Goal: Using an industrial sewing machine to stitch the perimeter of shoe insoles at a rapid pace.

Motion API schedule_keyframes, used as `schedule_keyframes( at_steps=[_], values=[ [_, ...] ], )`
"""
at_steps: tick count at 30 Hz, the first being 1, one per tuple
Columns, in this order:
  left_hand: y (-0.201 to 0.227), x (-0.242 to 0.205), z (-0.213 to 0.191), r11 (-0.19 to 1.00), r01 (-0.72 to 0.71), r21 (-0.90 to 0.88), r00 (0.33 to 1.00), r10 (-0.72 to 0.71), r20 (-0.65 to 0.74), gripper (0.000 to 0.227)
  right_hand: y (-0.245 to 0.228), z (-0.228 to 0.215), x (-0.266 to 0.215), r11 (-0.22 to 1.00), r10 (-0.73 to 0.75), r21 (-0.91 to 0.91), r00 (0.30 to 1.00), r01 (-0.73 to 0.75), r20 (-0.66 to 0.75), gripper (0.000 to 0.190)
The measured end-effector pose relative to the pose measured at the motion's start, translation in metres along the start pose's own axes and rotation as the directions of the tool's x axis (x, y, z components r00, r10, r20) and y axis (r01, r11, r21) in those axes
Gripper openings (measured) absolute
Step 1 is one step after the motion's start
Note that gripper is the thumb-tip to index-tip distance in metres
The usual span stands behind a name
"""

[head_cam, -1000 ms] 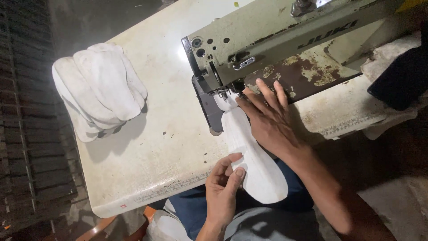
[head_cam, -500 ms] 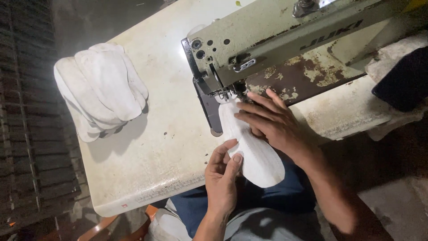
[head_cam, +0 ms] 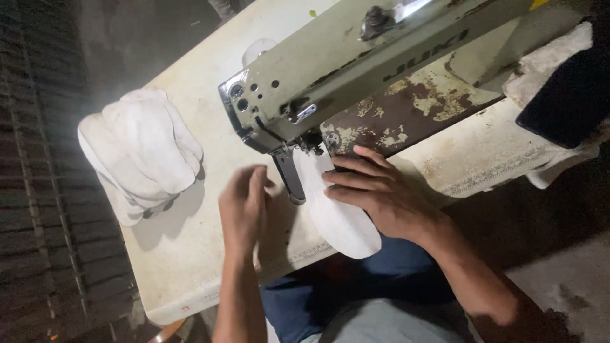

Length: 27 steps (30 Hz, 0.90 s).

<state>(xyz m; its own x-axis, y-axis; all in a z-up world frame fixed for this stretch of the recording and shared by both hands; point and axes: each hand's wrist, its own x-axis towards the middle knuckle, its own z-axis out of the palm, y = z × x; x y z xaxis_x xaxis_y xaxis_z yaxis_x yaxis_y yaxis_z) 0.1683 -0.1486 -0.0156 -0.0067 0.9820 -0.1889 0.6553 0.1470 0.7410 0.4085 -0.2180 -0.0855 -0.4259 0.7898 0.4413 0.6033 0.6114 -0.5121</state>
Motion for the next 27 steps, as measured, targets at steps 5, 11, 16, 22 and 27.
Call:
schedule_keyframes(
  at_steps=[5, 11, 16, 22, 27],
  values=[
    [-0.016, 0.089, 0.009, 0.973, -0.088, 0.214, 0.993, 0.103, -0.056, 0.031, 0.002, 0.002, -0.003, 1.0, -0.011, -0.01, 1.0, 0.011, 0.02, 0.047],
    [0.001, 0.139, 0.036, 0.969, -0.122, 0.216, 0.989, 0.137, -0.057, 0.027, 0.002, 0.002, -0.004, 1.0, 0.02, -0.003, 0.997, -0.02, 0.076, 0.071],
    [-0.013, 0.157, 0.04, 0.967, -0.112, 0.228, 0.987, 0.134, -0.085, 0.023, -0.005, 0.006, 0.0, 0.998, 0.056, -0.013, 0.992, -0.057, -0.11, 0.025],
    [-0.03, 0.174, 0.033, 0.966, -0.11, 0.235, 0.982, 0.142, -0.123, 0.019, -0.008, 0.001, 0.001, 0.997, 0.054, -0.047, 0.993, -0.059, -0.102, 0.034],
    [-0.033, 0.186, 0.047, 0.963, -0.126, 0.239, 0.976, 0.163, -0.142, 0.018, -0.012, -0.003, 0.006, 0.997, 0.058, -0.046, 0.993, -0.063, -0.1, 0.04]
  ],
)
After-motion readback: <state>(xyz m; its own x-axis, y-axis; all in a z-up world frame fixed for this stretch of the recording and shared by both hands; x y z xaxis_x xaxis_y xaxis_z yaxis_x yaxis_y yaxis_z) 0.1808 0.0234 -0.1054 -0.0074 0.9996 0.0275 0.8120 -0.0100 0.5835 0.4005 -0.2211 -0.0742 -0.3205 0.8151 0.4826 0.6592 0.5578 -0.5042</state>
